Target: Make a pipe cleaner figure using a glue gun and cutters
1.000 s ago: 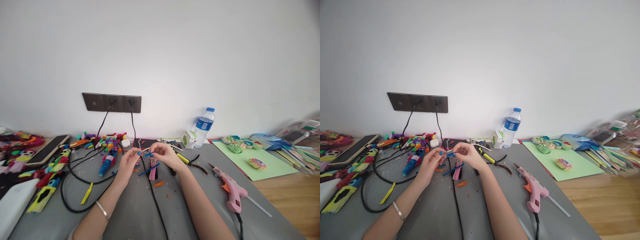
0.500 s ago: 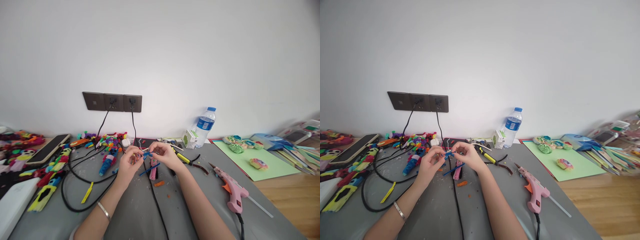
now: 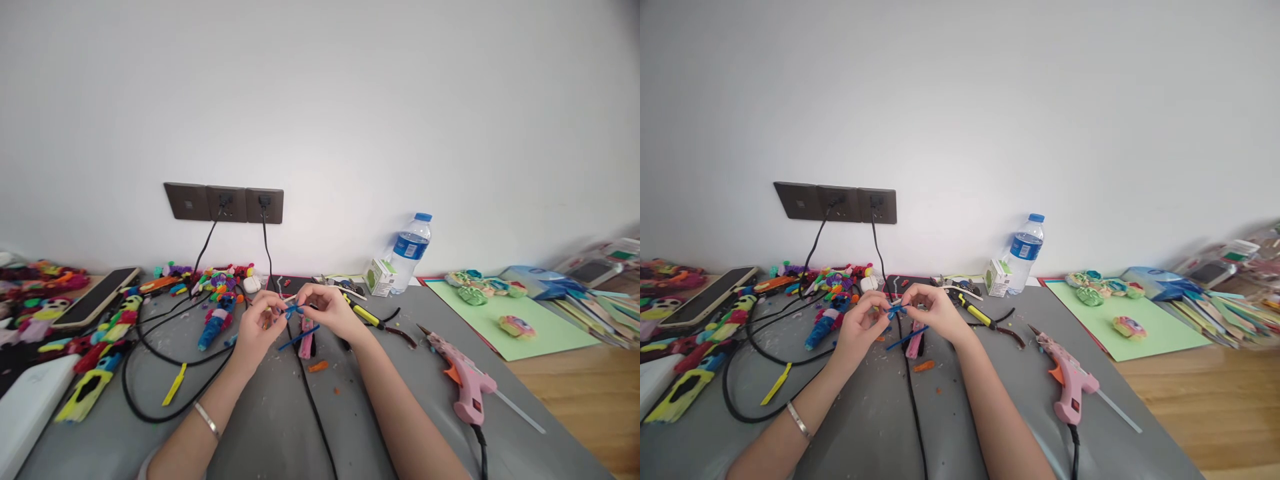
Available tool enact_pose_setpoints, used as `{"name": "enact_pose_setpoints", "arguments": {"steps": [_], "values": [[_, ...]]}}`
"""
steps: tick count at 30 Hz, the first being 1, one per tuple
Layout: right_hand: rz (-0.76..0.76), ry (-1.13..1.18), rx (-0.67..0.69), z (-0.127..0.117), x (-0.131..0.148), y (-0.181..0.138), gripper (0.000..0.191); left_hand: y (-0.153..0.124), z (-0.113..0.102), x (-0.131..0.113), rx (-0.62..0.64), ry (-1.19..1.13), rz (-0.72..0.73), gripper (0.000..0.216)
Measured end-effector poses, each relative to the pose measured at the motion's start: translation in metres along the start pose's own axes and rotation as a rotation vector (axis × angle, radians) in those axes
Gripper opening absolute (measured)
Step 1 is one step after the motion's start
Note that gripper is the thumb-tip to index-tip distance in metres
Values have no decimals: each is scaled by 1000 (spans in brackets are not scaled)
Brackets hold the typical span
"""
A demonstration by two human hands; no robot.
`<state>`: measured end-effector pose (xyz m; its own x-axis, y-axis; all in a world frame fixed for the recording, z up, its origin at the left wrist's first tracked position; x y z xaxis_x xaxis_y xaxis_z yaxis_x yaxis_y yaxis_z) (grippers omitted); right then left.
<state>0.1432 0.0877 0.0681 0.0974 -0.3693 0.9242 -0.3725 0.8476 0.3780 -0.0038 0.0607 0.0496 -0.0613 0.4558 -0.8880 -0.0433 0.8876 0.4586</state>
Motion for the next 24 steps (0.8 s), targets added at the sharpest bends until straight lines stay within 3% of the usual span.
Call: {"name": "enact_pose_setpoints", "arguments": {"steps": [24], "values": [[0,-9,-10,1,2,-1,10,1,-3,-6,-48,34,28,3]]}}
Point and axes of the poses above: each hand's wrist, its own y-axis towards the middle knuckle, its own z-axis out of the palm, x = y × z, the point moved 7 cm from there along y, towards the middle knuckle, and after that the axes turned 6 degrees about -x, right-handed, at the moved point
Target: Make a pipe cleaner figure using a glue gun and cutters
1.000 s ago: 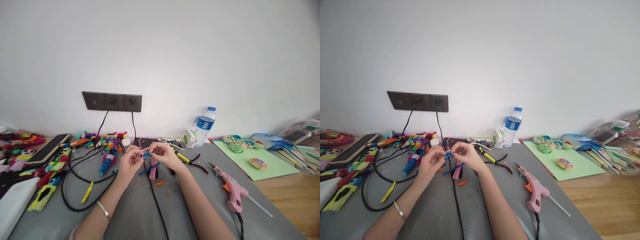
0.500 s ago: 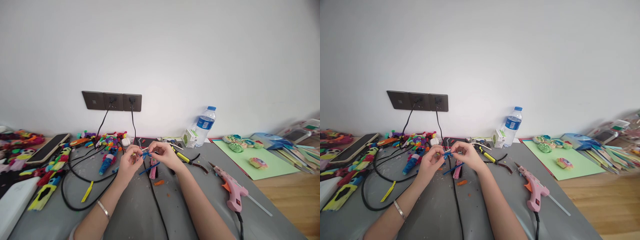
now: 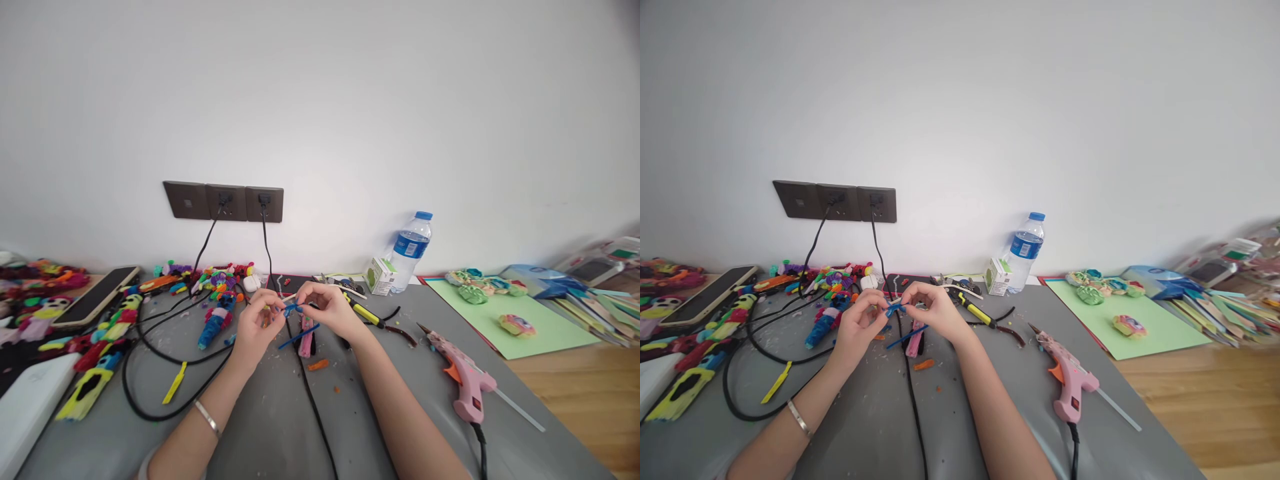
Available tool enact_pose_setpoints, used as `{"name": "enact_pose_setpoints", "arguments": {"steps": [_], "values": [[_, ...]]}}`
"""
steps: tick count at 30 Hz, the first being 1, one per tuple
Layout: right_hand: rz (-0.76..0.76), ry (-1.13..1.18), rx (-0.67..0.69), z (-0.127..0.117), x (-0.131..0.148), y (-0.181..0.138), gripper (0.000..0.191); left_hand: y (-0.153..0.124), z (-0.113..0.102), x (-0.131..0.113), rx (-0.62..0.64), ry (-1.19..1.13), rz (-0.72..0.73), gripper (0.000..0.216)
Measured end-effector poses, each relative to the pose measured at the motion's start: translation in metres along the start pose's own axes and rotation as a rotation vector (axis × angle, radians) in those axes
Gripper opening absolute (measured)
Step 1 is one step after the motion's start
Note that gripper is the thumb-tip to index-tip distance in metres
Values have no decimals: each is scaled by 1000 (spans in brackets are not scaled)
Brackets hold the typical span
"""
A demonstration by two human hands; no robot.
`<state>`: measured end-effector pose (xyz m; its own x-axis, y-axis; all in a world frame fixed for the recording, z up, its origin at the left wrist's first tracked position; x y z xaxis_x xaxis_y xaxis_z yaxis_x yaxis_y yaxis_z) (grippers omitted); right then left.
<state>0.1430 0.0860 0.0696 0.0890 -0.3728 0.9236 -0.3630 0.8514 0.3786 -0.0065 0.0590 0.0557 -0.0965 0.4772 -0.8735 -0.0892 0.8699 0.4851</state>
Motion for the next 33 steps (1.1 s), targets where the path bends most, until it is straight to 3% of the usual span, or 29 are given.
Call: {"name": "enact_pose_setpoints", "arguments": {"steps": [33], "values": [[4,-17,-8,4,-1,0,13,-1,-4,1,-41,28,17,4]]}}
Point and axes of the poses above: each hand's wrist, its own y-axis towards the middle knuckle, its own z-axis out of the palm, x = y × z, the point moved 7 cm from there along y, towards the middle knuckle, and after that the axes turned 6 degrees about -x, right-handed, at the moved point
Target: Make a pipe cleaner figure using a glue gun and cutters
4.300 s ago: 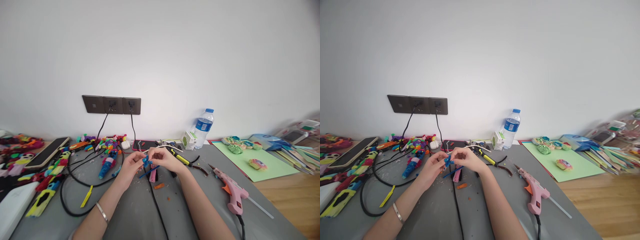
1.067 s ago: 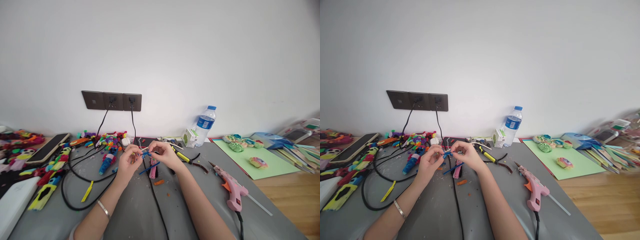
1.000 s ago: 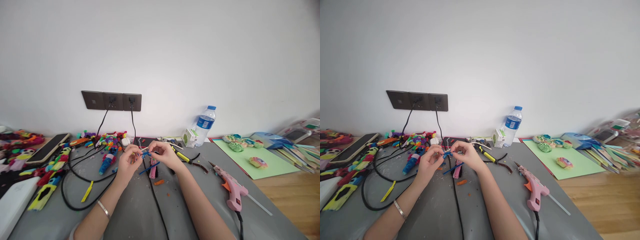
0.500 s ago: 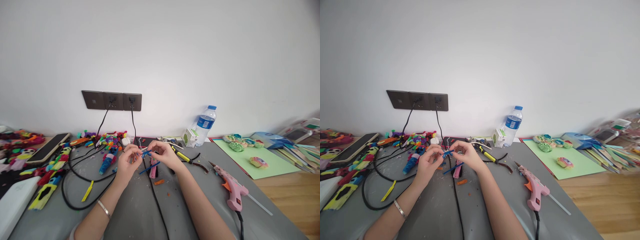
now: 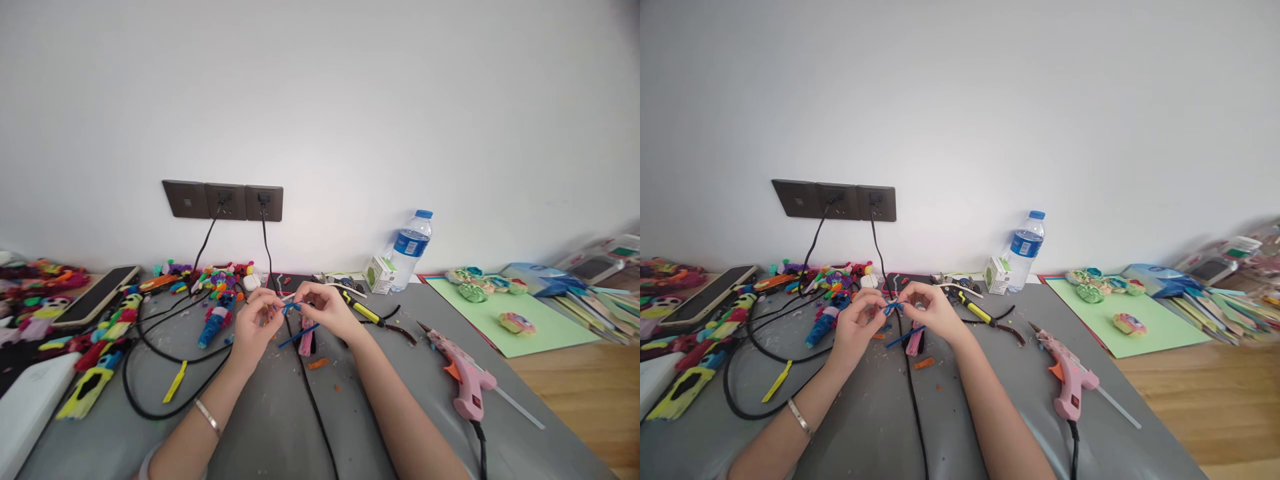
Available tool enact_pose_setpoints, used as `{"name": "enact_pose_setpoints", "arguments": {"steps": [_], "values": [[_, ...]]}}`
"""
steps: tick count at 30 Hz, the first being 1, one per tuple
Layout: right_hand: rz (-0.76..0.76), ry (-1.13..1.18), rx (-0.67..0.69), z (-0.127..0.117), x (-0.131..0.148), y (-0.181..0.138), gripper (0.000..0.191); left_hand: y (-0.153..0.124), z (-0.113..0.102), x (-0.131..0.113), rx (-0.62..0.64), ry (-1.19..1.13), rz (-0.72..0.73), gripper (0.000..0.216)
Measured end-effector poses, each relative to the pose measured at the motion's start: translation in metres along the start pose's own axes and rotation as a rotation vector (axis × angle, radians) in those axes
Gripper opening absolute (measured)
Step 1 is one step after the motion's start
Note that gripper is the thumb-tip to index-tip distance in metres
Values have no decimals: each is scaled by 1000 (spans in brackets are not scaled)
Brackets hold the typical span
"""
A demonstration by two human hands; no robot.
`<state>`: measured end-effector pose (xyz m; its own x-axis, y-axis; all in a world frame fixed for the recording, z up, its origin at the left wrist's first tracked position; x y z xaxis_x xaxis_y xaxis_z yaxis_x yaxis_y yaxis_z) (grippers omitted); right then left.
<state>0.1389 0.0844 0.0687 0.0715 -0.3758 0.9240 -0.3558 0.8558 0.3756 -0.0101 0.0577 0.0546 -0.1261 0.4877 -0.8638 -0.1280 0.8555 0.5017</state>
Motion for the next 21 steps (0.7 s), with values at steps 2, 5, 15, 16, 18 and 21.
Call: {"name": "enact_pose_setpoints", "arguments": {"steps": [2,5,15,16,18,21], "values": [[9,-2,-2,0,0,0,15,0,0,1,3,1,-5,5],[21,0,5,1,0,0,18,-1,0,2,5,-2,-8,5],[-1,-18,-18,-1,0,0,14,-1,0,8,-7,-46,-38,5],[-19,-26,-41,-2,1,1,13,-1,-1,10,-10,-58,-48,5],[-60,-39,-86,-5,3,1,12,-1,0,13,-6,-76,-68,8],[-111,-38,-113,-7,7,2,12,0,1,15,9,-75,-94,9]]}}
Point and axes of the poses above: each hand's wrist, its own y-axis towards the middle knuckle, its own z-axis out of the palm, x = y × z, the point moved 7 cm from there along y, towards the middle knuckle, and after that the axes turned 6 degrees about -x, right-handed, at the moved point
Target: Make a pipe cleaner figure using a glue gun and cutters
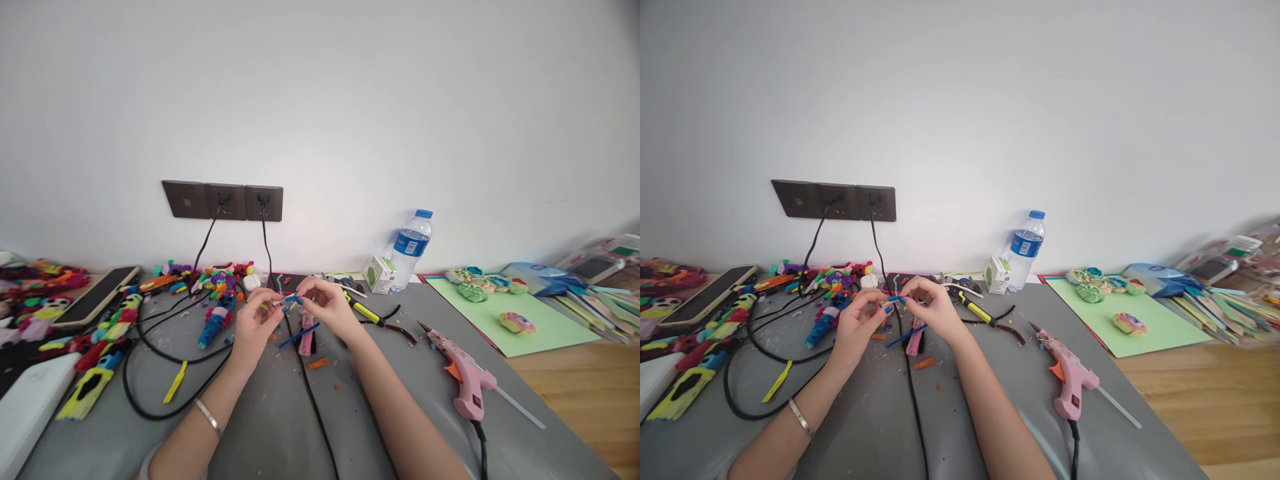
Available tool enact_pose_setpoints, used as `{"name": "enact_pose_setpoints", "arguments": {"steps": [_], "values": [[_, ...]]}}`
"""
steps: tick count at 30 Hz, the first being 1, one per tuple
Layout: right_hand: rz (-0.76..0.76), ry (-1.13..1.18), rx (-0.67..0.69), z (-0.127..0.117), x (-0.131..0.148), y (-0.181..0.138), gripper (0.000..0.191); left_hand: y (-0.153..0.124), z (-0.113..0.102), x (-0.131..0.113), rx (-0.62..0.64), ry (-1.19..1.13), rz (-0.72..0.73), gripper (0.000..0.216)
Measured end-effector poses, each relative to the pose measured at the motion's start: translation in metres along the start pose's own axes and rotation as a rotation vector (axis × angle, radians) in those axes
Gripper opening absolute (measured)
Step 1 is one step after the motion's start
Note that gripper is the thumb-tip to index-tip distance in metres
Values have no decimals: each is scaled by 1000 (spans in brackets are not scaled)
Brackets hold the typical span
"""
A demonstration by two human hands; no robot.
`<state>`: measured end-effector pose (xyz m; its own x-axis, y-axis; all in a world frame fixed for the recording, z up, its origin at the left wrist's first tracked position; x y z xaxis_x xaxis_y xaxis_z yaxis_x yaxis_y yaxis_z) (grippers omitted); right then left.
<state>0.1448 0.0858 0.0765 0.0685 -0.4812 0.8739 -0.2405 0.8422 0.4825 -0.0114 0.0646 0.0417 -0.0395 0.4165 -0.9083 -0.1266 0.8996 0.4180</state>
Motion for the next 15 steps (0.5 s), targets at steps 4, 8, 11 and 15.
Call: {"name": "enact_pose_setpoints", "arguments": {"steps": [4,8,11,15], "values": [[-31,12,4,1,3,1,10,0,1,-2,1,13,-12,11],[-20,10,27,3,1,0,10,-1,2,0,12,-11,-17,13],[-30,2,40,5,1,-1,10,-1,3,4,12,-52,-30,12],[-39,-9,57,9,3,-1,8,0,3,3,-9,-86,-39,12]]}}
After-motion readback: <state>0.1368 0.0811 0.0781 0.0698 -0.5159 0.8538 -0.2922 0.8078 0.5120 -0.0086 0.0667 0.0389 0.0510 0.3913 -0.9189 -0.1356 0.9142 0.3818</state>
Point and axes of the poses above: each hand's wrist, its own y-axis towards the middle knuckle, its own z-axis out of the palm, x = y × z, the point moved 7 cm from there along y, towards the middle knuckle, and after that the axes turned 6 degrees about -x, right-handed, at the moved point
